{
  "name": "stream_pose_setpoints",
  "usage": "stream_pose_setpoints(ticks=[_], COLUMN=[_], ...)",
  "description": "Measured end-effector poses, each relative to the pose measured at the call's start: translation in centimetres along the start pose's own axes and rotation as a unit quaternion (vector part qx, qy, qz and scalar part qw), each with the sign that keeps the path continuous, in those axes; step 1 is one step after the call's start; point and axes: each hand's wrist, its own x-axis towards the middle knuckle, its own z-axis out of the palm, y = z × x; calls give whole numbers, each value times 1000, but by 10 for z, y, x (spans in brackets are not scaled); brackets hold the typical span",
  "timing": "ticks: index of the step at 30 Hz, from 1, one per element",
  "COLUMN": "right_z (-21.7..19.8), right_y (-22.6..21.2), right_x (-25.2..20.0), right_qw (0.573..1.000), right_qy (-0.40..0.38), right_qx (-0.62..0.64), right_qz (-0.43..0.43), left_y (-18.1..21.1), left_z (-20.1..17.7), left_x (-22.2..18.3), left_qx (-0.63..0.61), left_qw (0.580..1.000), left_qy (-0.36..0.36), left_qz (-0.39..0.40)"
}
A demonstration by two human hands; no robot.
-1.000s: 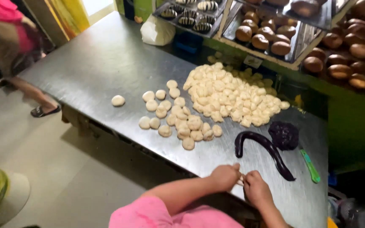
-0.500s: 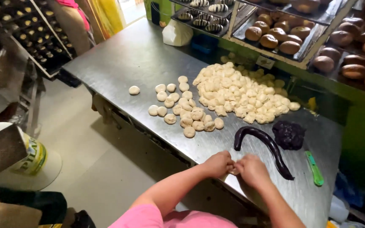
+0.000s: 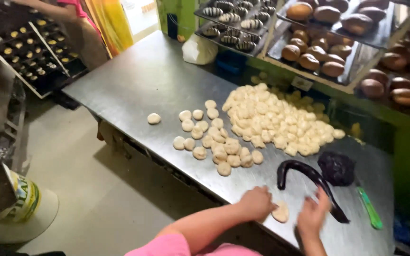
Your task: Filling and shaping small dough balls with a dark paste on a production table
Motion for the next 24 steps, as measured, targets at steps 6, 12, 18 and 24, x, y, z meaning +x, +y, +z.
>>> stream_pose_setpoints(ticks=[6, 12, 18, 24], right_z=[-72, -66, -60, -55], right_y=[-29, -42, -50, -55], right_x=[-70, -71, -64, -64], right_qw=[923, 868, 880, 875], right_qy=[55, -42, -1, -23], right_qx=[-369, -486, -442, -473], right_qz=[-97, -87, -174, -95], left_y=[26, -38, -183, -315], left_z=[19, 29, -159, -191], left_x=[11, 1, -34, -68], left_qx=[43, -354, -385, 86], left_qw=[970, 900, 864, 961], left_qy=[163, -93, 314, 185], left_qz=[174, 238, -81, -187])
